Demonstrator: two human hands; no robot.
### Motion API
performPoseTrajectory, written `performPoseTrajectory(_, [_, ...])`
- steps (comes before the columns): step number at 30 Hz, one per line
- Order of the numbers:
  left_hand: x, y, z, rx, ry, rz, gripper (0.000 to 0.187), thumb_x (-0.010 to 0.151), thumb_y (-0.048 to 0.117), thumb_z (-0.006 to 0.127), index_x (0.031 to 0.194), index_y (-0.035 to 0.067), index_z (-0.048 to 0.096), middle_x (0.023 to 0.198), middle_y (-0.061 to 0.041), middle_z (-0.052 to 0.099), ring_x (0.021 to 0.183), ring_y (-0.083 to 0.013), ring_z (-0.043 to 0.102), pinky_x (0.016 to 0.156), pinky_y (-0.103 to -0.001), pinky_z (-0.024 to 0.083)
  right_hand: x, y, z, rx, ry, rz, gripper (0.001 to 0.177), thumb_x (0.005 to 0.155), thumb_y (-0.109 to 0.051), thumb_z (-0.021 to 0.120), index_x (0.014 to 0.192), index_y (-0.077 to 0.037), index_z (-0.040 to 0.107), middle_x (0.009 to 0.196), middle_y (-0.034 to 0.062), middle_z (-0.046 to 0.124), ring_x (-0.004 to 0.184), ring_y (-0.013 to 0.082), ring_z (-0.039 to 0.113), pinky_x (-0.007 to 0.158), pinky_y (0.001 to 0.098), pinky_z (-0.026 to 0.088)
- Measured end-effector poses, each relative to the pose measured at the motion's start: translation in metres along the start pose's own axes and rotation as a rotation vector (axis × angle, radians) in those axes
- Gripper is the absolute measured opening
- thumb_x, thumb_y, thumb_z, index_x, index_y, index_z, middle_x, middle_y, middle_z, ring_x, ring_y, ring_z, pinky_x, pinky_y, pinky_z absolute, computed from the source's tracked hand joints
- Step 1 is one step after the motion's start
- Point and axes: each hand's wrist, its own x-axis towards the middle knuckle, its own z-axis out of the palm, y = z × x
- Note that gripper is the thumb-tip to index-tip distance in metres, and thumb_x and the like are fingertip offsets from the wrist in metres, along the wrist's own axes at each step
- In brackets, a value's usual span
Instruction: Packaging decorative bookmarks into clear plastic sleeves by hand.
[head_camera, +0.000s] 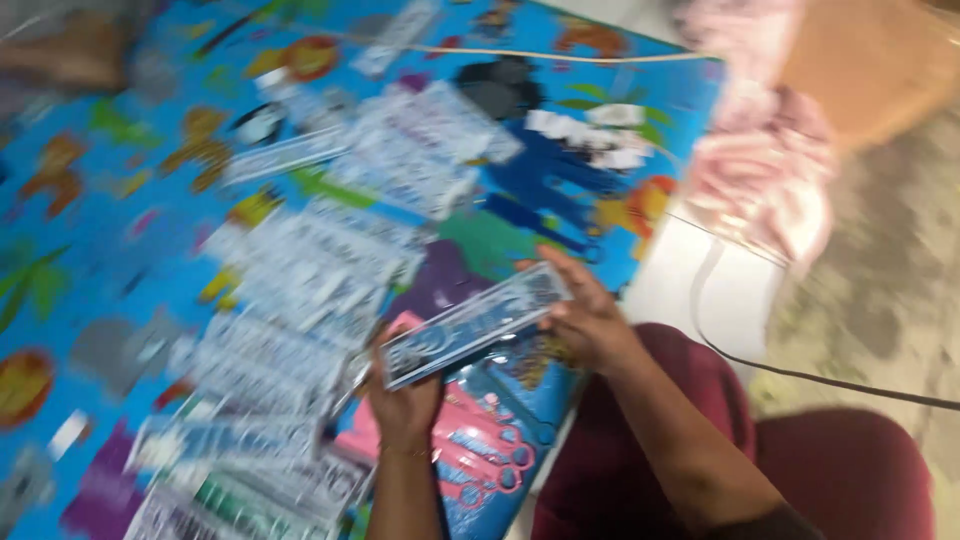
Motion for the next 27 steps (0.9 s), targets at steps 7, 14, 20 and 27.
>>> performPoseTrajectory(7, [0.005,-0.004,-0.036,0.041,0.092,0.087,0.032,0.099,0.036,0.060,0.119,0.012,0.069,0.124,-0.016,0.071,0.110,-0.0356,0.070,0.086,-0.048,0.060,0.012,0.013,0.006,-0.025,0.006,-0.008,0.082,0.088,-0.017,0.074,0.157,0.001,0.033,0.143,0.0329,0.050,0.096,0.0234,0.070,0.074,0.0230,0.065])
performPoseTrajectory(14, [0.006,-0.004,-0.038,0.080,0.143,0.018,0.032,0.102,0.040,0.055,0.116,0.013,0.067,0.126,-0.016,0.071,0.111,-0.0369,0.071,0.090,-0.050,0.061,0.008,0.009,0.005,-0.113,0.100,-0.021,0.077,0.091,-0.026,0.070,0.155,0.001,0.037,0.142,0.0293,0.052,0.101,0.0239,0.068,0.077,0.0264,0.061])
performPoseTrajectory(20, [0.006,-0.003,-0.043,0.090,0.014,-0.003,0.046,0.097,0.033,0.063,0.139,0.015,0.058,0.141,-0.017,0.062,0.122,-0.0355,0.065,0.098,-0.056,0.057,0.009,-0.001,0.014,-0.143,0.177,-0.050,0.072,0.095,-0.031,0.063,0.155,-0.001,0.037,0.140,0.0267,0.054,0.107,0.0247,0.066,0.091,0.0354,0.058])
performPoseTrajectory(27, [0.007,-0.005,-0.053,0.093,0.005,0.009,0.038,0.096,0.023,0.064,0.132,0.010,0.060,0.137,-0.020,0.064,0.120,-0.0372,0.066,0.095,-0.059,0.058,0.008,0.002,0.013,-0.168,0.235,-0.024,0.071,0.095,-0.031,0.060,0.155,0.000,0.036,0.139,0.0282,0.055,0.112,0.0302,0.065,0.098,0.0431,0.056])
